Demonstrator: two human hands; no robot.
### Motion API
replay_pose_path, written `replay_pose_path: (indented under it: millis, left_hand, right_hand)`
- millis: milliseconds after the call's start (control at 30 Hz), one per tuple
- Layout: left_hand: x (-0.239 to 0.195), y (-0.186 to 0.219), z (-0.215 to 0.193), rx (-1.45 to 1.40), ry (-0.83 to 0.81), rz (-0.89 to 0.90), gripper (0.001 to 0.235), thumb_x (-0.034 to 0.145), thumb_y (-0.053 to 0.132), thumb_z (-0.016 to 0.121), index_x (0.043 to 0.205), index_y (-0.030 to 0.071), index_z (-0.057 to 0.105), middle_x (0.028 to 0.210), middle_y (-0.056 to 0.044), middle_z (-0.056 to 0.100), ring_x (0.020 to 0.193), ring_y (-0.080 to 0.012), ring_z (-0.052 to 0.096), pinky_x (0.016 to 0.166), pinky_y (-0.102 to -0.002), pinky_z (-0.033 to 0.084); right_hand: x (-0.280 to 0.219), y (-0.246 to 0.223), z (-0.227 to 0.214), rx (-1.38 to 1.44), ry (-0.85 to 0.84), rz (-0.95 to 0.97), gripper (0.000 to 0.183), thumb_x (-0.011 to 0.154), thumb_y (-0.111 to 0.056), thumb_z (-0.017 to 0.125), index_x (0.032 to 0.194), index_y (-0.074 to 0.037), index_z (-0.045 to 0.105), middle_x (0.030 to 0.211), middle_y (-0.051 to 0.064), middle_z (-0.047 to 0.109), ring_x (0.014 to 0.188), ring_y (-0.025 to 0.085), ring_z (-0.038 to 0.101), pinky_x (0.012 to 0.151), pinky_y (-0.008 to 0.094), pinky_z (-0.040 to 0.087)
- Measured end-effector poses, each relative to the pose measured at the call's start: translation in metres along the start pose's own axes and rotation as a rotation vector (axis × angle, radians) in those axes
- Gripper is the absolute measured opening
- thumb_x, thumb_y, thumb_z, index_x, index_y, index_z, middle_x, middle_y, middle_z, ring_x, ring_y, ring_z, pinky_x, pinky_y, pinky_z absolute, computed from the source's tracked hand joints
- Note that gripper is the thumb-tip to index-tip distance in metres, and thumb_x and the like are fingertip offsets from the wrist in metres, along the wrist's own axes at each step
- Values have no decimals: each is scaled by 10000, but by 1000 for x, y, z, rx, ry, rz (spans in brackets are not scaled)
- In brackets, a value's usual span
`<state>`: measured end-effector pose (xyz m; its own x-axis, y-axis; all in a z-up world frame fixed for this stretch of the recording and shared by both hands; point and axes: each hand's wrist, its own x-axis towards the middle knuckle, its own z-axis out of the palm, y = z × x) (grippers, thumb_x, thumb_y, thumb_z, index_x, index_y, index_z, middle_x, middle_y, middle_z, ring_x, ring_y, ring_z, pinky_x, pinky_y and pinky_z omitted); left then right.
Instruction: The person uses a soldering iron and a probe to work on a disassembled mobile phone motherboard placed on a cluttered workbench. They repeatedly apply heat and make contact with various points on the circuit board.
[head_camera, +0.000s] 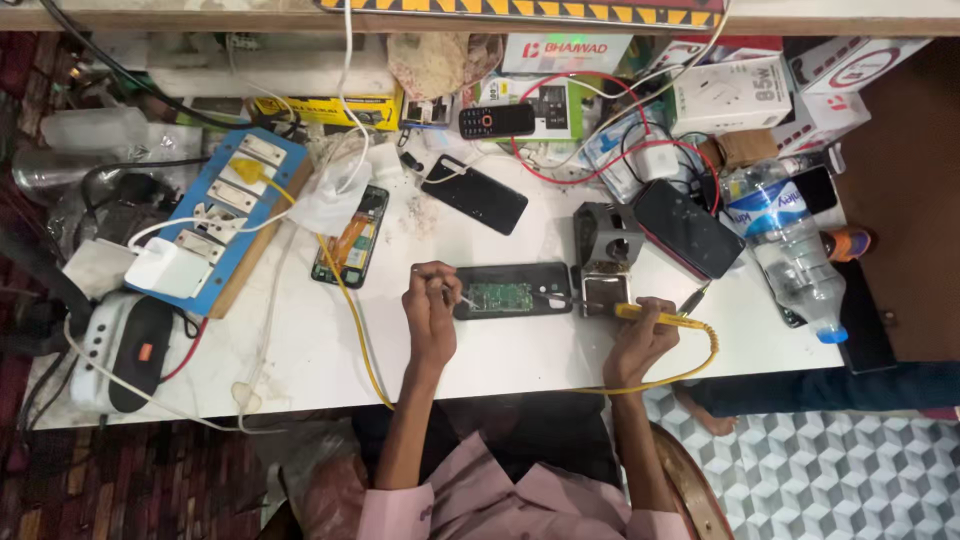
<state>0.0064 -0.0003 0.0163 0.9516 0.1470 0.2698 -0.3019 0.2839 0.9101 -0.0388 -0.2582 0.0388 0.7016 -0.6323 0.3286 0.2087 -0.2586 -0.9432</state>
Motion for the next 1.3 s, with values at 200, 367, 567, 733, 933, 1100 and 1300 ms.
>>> replay_pose_path:
  millis: [200,367,567,733,933,1100,1300]
  left_hand:
    - [11,-10,1,59,-39,3,339,1139,351,400,1019,61,529,784,-17,549,670,-71,422,599,-235,359]
    - [5,-5,-2,131,-86,6,370,1157,377,382,997,68,509,777,-13,529,689,-81,436,645,-253,393]
    - [4,-4,-3,133,-118,32,409,1157,406,365,995,57,504,774,-26,492,693,-93,397,642,-270,365]
    - [4,-6,-6,180,-116,47,448,1140,436,350,945,60,493,747,-24,500,677,-100,436,637,-269,387]
    - [5,-8,-1,58,-127,113,435,1155,390,398,892,48,452,776,-55,493,722,-135,457,693,-298,422]
    - [2,-24,-9,118,-91,43,387,1139,327,379,877,50,451,760,-45,485,707,-134,435,684,-300,416]
    - [3,-25,-4,-15,-99,63,351,1156,255,375,870,56,418,773,-42,449,732,-144,440,714,-315,424]
  right_hand:
    - [8,6,6,73,74,128,263,1078,-208,493,932,-15,596,666,-19,494,525,43,385,475,228,280]
    - [4,6,4,153,86,172,247,1078,-202,517,937,-10,586,685,-18,489,535,35,355,486,225,262]
    - [1,8,3,66,88,153,283,1088,-236,520,933,-13,600,646,0,487,494,51,382,462,233,289]
    - [2,23,-2,144,109,150,292,1094,-259,509,932,-28,582,632,19,520,478,66,413,448,240,304]
    - [3,30,-5,162,106,107,286,1105,-257,491,952,-32,580,678,42,579,506,77,457,468,238,311]
    - [3,20,0,79,106,149,277,1078,-223,511,921,-10,596,639,23,510,494,72,407,454,238,296]
    - [-1,-9,2,-6,-6,-32,281,1082,-189,480,908,-16,617,703,4,545,548,54,442,477,225,314]
